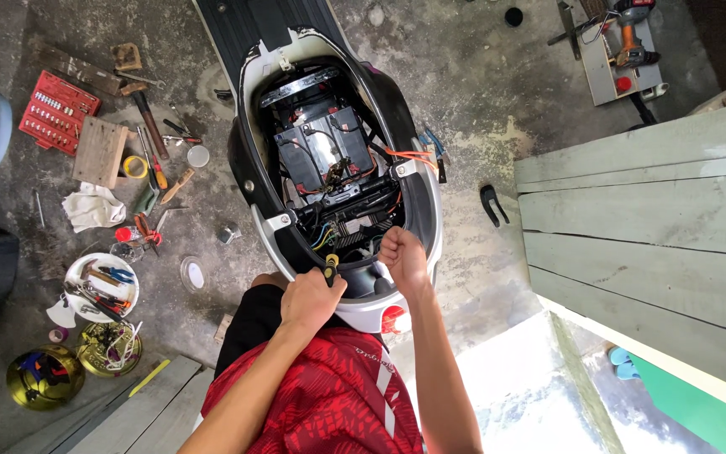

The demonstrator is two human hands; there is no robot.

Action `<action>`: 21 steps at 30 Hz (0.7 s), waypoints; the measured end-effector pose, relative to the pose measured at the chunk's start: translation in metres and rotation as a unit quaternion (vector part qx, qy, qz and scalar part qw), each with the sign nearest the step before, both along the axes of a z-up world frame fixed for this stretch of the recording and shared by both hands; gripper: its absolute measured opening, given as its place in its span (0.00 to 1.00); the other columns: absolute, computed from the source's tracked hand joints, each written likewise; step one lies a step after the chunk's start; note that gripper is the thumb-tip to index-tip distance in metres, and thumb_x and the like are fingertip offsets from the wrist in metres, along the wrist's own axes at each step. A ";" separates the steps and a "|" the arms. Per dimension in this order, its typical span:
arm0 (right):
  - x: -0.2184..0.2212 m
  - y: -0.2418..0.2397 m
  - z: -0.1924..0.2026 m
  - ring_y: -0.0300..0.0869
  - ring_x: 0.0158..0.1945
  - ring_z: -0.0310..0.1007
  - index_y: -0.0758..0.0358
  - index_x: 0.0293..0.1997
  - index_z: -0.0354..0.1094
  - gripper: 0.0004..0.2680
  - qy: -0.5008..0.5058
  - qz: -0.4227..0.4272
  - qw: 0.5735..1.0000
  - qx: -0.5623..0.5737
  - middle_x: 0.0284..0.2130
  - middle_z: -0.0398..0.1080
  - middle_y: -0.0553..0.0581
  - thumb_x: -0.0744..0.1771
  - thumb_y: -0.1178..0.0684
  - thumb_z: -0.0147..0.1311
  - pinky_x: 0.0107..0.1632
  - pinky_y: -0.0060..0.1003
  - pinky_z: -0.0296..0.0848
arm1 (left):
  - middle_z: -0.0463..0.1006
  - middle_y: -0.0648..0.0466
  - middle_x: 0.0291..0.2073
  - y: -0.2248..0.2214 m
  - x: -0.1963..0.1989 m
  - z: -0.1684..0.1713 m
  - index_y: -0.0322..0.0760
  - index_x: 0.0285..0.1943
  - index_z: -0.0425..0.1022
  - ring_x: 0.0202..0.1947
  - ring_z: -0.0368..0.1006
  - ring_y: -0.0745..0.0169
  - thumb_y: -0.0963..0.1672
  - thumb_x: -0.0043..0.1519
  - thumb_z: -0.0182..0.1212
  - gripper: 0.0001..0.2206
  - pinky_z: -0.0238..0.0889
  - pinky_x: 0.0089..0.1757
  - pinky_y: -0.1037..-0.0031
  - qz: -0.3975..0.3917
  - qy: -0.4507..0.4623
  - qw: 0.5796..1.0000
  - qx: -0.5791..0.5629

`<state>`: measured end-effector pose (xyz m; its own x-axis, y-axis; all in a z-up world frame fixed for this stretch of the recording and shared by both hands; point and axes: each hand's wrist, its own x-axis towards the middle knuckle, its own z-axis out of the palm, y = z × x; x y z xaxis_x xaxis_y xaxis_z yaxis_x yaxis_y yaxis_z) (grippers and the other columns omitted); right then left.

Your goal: The person sits on the floor beside a scooter and uses a screwdriver to remove screws from the rear body panel. They then work inside the opened under-seat compartment, handling wiring and components, and finally pick up a small electrical part from the floor.

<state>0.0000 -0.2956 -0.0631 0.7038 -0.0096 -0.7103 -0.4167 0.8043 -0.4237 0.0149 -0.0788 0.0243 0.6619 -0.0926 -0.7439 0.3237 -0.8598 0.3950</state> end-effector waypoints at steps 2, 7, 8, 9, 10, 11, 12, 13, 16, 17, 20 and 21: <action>0.000 0.001 -0.007 0.32 0.25 0.46 0.60 0.30 0.54 0.06 0.008 0.018 1.000 -0.014 0.23 0.52 0.47 0.69 0.57 0.39 0.28 0.28 0.51 | 0.81 0.33 0.35 0.000 0.000 0.000 0.27 0.39 0.81 0.40 0.79 0.30 0.55 0.59 0.56 0.24 0.72 0.46 0.51 0.002 0.001 1.000 0.002; 0.010 0.012 -0.006 0.30 0.22 0.45 0.65 0.36 0.63 0.05 0.051 0.086 0.992 -0.082 0.21 0.50 0.43 0.69 0.57 0.42 0.25 0.28 0.48 | 0.81 0.33 0.35 0.002 -0.001 -0.002 0.28 0.39 0.81 0.41 0.79 0.31 0.55 0.59 0.56 0.24 0.72 0.46 0.51 -0.005 0.004 1.000 0.003; 0.012 0.014 -0.004 0.29 0.21 0.45 0.67 0.40 0.67 0.06 0.061 0.123 0.982 -0.128 0.20 0.50 0.42 0.69 0.56 0.44 0.24 0.27 0.48 | 0.81 0.33 0.36 0.002 -0.001 -0.001 0.28 0.39 0.81 0.41 0.79 0.30 0.55 0.59 0.56 0.24 0.72 0.46 0.50 -0.003 0.003 1.000 0.001; 0.013 0.017 -0.003 0.28 0.21 0.46 0.69 0.43 0.71 0.08 0.072 0.161 0.969 -0.173 0.20 0.50 0.40 0.69 0.55 0.46 0.23 0.27 0.48 | 0.81 0.33 0.36 0.002 -0.001 0.000 0.28 0.40 0.81 0.41 0.79 0.30 0.55 0.59 0.56 0.24 0.72 0.46 0.50 -0.002 0.001 1.000 -0.002; 0.013 0.020 -0.004 0.28 0.21 0.46 0.69 0.43 0.71 0.08 0.072 0.161 0.969 -0.173 0.20 0.50 0.40 0.69 0.55 0.46 0.23 0.27 0.48 | 0.81 0.33 0.36 0.002 -0.001 0.000 0.28 0.40 0.81 0.41 0.79 0.30 0.55 0.59 0.56 0.24 0.72 0.46 0.50 -0.002 0.001 1.000 -0.002; 0.014 0.022 -0.006 0.29 0.21 0.49 0.68 0.45 0.74 0.09 0.070 0.202 0.947 -0.241 0.19 0.54 0.42 0.68 0.55 0.47 0.24 0.28 0.50 | 0.81 0.33 0.36 0.002 -0.002 0.000 0.28 0.40 0.80 0.41 0.79 0.30 0.55 0.59 0.56 0.24 0.72 0.46 0.50 -0.001 0.000 1.000 -0.003; 0.014 0.025 -0.007 0.30 0.20 0.52 0.68 0.46 0.77 0.11 0.069 0.243 0.918 -0.306 0.19 0.57 0.44 0.68 0.55 0.48 0.24 0.29 0.52 | 0.81 0.33 0.35 0.002 -0.002 -0.001 0.27 0.39 0.80 0.40 0.79 0.30 0.55 0.59 0.56 0.24 0.72 0.46 0.50 0.000 0.000 1.000 -0.004; 0.012 0.026 -0.021 0.30 0.20 0.52 0.68 0.46 0.77 0.11 0.069 0.244 0.918 -0.306 0.19 0.57 0.44 0.68 0.55 0.48 0.24 0.29 0.52 | 0.81 0.33 0.35 0.002 -0.003 -0.002 0.27 0.39 0.80 0.40 0.79 0.30 0.55 0.59 0.56 0.24 0.72 0.46 0.50 0.000 0.000 1.000 -0.004; 0.009 0.030 -0.050 0.34 0.26 0.67 0.64 0.45 0.81 0.11 0.040 0.281 0.849 -0.445 0.24 0.70 0.50 0.66 0.54 0.50 0.31 0.32 0.64 | 0.81 0.32 0.35 0.003 -0.005 -0.004 0.26 0.39 0.80 0.40 0.79 0.30 0.55 0.59 0.57 0.24 0.72 0.45 0.50 -0.008 -0.006 1.000 -0.007; 0.010 0.032 -0.053 0.37 0.29 0.72 0.64 0.45 0.80 0.10 0.046 0.296 0.826 -0.478 0.26 0.75 0.52 0.66 0.53 0.52 0.36 0.34 0.69 | 0.81 0.32 0.34 0.003 -0.006 -0.004 0.27 0.39 0.80 0.39 0.79 0.30 0.55 0.59 0.57 0.24 0.72 0.45 0.50 -0.003 -0.008 1.000 -0.012; 0.015 0.034 -0.072 0.42 0.32 0.78 0.64 0.43 0.80 0.10 0.071 0.337 0.779 -0.523 0.28 0.78 0.58 0.65 0.51 0.56 0.41 0.38 0.74 | 0.81 0.33 0.34 0.001 -0.006 -0.007 0.27 0.39 0.79 0.38 0.79 0.30 0.55 0.60 0.56 0.24 0.72 0.44 0.50 -0.003 -0.023 1.000 -0.010; 0.016 0.034 -0.081 0.45 0.32 0.78 0.65 0.43 0.80 0.10 0.090 0.364 0.756 -0.536 0.28 0.78 0.61 0.65 0.49 0.58 0.41 0.40 0.75 | 0.81 0.33 0.33 0.001 -0.006 -0.008 0.27 0.39 0.78 0.38 0.79 0.30 0.55 0.61 0.56 0.24 0.73 0.43 0.50 -0.006 -0.035 0.999 -0.003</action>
